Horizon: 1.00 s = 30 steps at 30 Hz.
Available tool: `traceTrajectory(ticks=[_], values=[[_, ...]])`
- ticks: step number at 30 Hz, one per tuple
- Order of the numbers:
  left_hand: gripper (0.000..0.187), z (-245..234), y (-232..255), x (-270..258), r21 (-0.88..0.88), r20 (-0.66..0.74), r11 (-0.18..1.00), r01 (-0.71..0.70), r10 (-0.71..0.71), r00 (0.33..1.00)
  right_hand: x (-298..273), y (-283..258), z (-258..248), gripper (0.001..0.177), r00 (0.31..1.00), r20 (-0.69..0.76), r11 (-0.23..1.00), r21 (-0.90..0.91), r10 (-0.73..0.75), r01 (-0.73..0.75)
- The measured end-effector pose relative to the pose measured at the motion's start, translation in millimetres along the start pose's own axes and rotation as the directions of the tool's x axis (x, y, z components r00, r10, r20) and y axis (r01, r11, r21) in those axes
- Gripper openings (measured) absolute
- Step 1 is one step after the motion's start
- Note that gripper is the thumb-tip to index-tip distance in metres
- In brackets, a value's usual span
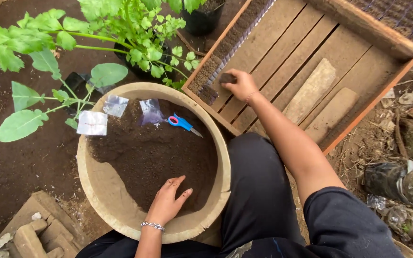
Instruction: The person sits cross-legged on the ground and mixes soil in a large bowl. They open small plastic packets, pour seeds into the soil, and mix them by hand. The person then places handfuls of the seed-soil mixture into a wooden planter box nearby.
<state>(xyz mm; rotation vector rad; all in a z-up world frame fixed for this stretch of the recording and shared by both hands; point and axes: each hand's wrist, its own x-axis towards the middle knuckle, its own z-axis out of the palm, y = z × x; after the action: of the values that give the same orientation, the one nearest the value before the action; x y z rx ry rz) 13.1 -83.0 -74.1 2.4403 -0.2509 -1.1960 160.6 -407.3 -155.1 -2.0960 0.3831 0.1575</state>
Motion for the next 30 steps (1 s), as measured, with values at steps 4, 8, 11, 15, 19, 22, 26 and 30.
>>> traceTrajectory(ticks=[4,8,11,15,19,22,26,30], values=[[0.051,-4,3,2,-0.016,0.011,0.999,0.032,-0.032,0.999,19,0,21,0.019,0.980,0.056,0.963,-0.182,-0.190,0.197],[0.051,-3,1,5,-0.008,0.007,1.000,0.022,-0.022,1.000,19,0,28,0.032,0.975,0.090,0.942,-0.254,-0.201,0.218],[0.051,-4,-1,4,-0.003,0.000,1.000,0.009,-0.009,1.000,8,-10,22,0.041,0.973,0.152,0.946,-0.249,-0.172,0.206],[0.051,-4,-2,2,0.003,-0.005,1.000,-0.003,0.003,1.000,-8,-22,20,0.055,0.963,0.259,0.970,-0.205,-0.074,0.129],[0.051,-4,-4,-1,0.005,-0.018,1.000,-0.026,0.026,1.000,-17,-31,16,0.059,0.963,0.268,0.988,-0.142,-0.024,0.064],[0.050,-7,-3,-4,0.019,-0.029,0.999,-0.035,0.036,0.999,-15,-30,12,0.056,0.972,0.223,0.991,-0.091,-0.076,0.098],[0.047,-15,5,-17,0.019,-0.074,0.999,-0.038,0.039,0.996,2,-17,17,0.050,0.958,-0.013,0.956,0.054,-0.287,0.287],[0.047,-14,1,-24,0.022,-0.090,0.998,-0.059,0.061,0.994,-12,-81,22,0.035,0.745,-0.189,0.767,-0.098,-0.640,0.634]])
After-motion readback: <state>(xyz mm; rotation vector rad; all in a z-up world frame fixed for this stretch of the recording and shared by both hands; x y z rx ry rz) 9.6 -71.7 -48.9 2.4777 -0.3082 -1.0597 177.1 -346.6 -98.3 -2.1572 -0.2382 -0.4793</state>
